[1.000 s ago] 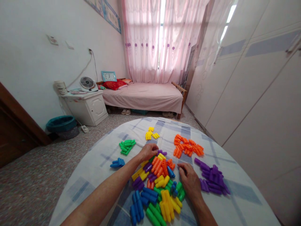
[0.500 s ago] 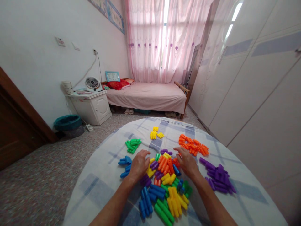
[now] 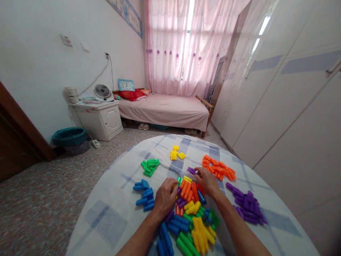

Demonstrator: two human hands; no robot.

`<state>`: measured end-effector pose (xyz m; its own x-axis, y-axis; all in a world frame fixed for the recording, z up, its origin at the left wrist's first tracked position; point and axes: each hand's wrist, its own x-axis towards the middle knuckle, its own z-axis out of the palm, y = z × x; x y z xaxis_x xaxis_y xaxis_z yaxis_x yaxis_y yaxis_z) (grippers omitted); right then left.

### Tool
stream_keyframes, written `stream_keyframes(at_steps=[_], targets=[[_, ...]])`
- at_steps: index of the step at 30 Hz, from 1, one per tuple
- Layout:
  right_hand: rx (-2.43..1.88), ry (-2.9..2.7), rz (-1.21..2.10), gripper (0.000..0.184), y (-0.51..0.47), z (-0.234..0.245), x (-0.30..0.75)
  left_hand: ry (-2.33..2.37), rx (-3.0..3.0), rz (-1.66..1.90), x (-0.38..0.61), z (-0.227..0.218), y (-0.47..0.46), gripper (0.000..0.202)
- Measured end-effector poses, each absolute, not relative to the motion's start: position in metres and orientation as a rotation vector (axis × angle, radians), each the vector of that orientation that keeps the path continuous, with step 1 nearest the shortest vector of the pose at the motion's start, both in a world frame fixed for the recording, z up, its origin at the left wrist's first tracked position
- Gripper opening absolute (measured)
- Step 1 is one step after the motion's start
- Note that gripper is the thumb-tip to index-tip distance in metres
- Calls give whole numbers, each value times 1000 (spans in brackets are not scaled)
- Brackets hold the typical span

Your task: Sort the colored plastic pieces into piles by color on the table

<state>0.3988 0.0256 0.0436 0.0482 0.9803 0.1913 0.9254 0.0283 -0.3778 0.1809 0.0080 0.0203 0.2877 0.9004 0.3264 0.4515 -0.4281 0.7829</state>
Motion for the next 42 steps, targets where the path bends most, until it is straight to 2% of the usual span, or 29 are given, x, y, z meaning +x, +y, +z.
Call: stream_keyframes(at_steps=[5, 9, 14, 18, 24, 29, 35, 39, 42], targets=[[-2001, -1817, 11, 34, -35, 52, 436, 1203, 2010, 1059, 183, 19, 7, 20], [-2121, -1795, -4, 34, -81, 46, 456, 1181, 1989, 1080, 184, 20, 9, 21], [-2167, -1797, -92, 33, -107, 36, 453, 1206, 1925, 1059, 179, 34, 11, 28], [-2047, -1728, -200, 32, -115, 31, 433, 1282, 1961, 1087, 174, 42, -11, 30], [-1768, -1713, -252, 29, -119, 7, 409, 1497, 2108, 976, 162, 15, -87, 49], [-1728, -1667, -210, 31, -121, -6, 405, 1568, 2207, 877, 163, 0, -94, 59], [-1770, -1629, 80, 32, -119, -4, 401, 1501, 2145, 991, 173, 3, -69, 54], [-1782, -1555, 227, 34, -112, 2, 403, 1438, 1959, 1172, 159, 3, -67, 38], [-1817, -1443, 214, 37, -106, 5, 405, 1437, 1850, 1268, 141, 7, -69, 28]])
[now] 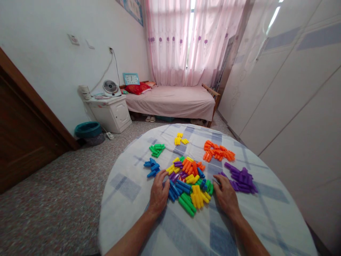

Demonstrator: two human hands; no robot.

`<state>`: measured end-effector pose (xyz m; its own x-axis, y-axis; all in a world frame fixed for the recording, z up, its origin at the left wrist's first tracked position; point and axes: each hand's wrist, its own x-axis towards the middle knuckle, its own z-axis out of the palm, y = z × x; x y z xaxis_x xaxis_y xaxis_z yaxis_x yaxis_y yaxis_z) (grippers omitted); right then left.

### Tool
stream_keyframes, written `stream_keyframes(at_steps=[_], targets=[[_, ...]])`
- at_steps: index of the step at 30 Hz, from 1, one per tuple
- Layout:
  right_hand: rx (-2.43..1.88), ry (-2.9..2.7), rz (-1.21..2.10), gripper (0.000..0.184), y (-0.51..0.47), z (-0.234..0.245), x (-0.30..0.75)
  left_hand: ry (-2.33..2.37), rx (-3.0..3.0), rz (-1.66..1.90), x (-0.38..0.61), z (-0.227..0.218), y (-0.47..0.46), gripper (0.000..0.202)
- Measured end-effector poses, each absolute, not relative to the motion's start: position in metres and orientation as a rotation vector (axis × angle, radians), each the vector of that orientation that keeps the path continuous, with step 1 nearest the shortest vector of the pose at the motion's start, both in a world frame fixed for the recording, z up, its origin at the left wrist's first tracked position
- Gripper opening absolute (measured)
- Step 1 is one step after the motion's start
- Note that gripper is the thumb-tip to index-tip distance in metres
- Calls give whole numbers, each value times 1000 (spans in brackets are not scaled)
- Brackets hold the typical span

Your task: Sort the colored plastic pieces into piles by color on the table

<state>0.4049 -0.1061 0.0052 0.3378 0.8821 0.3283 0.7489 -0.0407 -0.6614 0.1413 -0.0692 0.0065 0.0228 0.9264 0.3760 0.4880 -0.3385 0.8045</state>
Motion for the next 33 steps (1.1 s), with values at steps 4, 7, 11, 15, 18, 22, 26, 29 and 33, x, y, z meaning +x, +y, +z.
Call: stream_keyframes(at_steps=[4, 7, 11, 15, 18, 22, 26, 29, 33], targets=[[-1816, -1367, 208, 37, -99, 8, 404, 1384, 1862, 1234, 127, 16, -78, 24], [-1793, -1323, 189, 36, -95, 7, 403, 1272, 2121, 1055, 127, 22, -88, 34], [-1787, -1342, 198, 37, -95, 2, 404, 1271, 2370, 899, 133, 21, -95, 48], [-1791, -1379, 234, 37, -96, -1, 408, 1387, 2266, 968, 139, 19, -94, 32], [-1793, -1385, 237, 38, -95, -2, 411, 1381, 2180, 1031, 140, 21, -94, 28], [-1790, -1412, 238, 40, -93, -5, 415, 1413, 2060, 1185, 129, 28, -87, 28], [-1781, -1427, 250, 41, -92, -8, 419, 1607, 2075, 1463, 101, 31, -63, 26], [-1779, -1424, 249, 40, -92, -9, 419, 1805, 2068, 1434, 79, 24, -42, 25], [-1766, -1421, 228, 38, -92, -9, 419, 1888, 2036, 1273, 64, 10, -29, 30]])
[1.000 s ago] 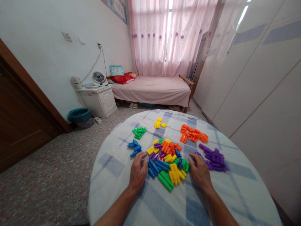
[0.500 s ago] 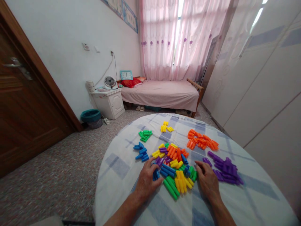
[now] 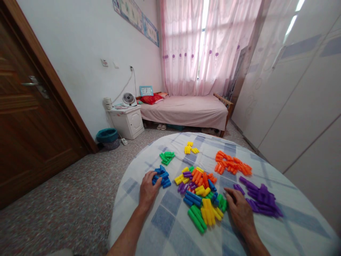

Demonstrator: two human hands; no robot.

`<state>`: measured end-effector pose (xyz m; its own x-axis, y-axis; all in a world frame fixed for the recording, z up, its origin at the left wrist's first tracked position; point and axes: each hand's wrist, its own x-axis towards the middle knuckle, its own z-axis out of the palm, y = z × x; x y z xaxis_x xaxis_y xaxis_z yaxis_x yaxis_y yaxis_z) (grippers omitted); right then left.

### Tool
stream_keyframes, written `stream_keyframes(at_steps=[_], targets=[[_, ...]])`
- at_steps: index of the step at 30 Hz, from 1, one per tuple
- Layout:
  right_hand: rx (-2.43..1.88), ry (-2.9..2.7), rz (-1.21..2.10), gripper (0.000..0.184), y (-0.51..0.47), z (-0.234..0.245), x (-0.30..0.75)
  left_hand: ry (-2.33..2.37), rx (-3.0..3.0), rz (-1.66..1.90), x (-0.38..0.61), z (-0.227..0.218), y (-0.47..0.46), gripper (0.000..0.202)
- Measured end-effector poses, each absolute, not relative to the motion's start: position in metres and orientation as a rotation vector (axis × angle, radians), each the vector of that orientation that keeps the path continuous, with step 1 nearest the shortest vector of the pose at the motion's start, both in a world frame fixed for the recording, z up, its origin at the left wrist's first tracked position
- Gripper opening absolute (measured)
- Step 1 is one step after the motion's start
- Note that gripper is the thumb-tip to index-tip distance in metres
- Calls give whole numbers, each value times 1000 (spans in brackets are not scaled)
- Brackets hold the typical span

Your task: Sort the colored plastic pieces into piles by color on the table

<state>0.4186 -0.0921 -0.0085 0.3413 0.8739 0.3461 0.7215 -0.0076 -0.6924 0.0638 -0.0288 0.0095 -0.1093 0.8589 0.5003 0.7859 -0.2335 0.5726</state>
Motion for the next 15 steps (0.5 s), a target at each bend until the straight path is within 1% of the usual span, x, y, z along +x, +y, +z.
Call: stream_keyframes(at_steps=[4, 7, 9, 12, 15], targets=[[-1770, -1423, 227, 39, -93, -8, 418, 1968, 2094, 1329, 71, 12, -35, 33], [-1778, -1425, 230, 39, -93, -8, 419, 1888, 2269, 1398, 87, 22, -46, 28], [-1774, -1425, 232, 38, -93, -7, 418, 1681, 2436, 1312, 102, 26, -54, 26], [-1764, -1426, 237, 38, -93, -6, 418, 1392, 2597, 1064, 124, 23, -63, 28], [-1757, -1425, 254, 38, -94, -4, 416, 1344, 2601, 938, 139, 15, -64, 34]])
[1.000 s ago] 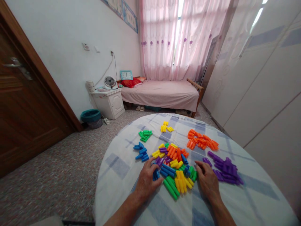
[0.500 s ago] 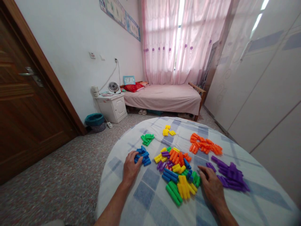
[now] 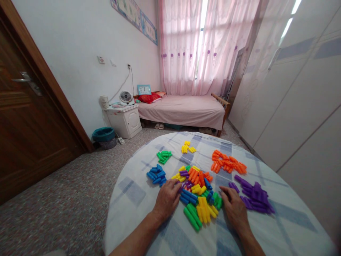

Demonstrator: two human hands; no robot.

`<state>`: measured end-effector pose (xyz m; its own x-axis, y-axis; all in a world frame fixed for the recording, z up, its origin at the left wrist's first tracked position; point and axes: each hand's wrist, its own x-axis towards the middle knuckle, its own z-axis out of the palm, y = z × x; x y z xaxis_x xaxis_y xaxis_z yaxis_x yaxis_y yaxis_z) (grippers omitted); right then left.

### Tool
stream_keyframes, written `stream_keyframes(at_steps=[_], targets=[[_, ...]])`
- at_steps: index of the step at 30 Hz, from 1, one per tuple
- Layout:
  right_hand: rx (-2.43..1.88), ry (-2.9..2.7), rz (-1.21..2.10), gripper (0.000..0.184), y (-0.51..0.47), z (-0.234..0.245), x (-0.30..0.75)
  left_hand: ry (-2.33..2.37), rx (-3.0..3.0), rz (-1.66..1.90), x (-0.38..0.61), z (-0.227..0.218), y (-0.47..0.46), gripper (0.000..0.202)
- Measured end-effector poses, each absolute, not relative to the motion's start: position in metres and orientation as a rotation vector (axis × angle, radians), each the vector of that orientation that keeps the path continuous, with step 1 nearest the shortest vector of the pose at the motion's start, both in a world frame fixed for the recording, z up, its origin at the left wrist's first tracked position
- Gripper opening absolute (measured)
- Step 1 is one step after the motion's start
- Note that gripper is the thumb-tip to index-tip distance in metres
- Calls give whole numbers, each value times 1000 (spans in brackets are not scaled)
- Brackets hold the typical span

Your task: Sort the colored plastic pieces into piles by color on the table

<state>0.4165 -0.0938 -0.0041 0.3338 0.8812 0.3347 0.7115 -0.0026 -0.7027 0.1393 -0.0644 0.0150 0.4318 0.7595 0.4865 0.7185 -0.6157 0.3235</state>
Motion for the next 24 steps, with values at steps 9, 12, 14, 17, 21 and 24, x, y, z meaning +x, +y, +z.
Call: stream_keyframes(at_steps=[9, 12, 14, 17, 21, 24], targets=[[-1733, -1402, 277, 35, -94, -3, 417, 1348, 2555, 924, 143, 13, -60, 22], [-1717, -1407, 270, 34, -94, -3, 416, 1317, 2490, 943, 142, 12, -61, 24], [-1706, -1414, 266, 34, -94, -3, 416, 1297, 2414, 972, 141, 13, -62, 25], [-1703, -1420, 261, 33, -94, -3, 416, 1304, 2304, 1006, 141, 16, -62, 22], [-1715, -1422, 281, 34, -94, -3, 416, 1335, 2210, 1054, 139, 19, -62, 21], [-1732, -1419, 295, 34, -95, -2, 416, 1318, 2214, 1060, 139, 21, -62, 19]])
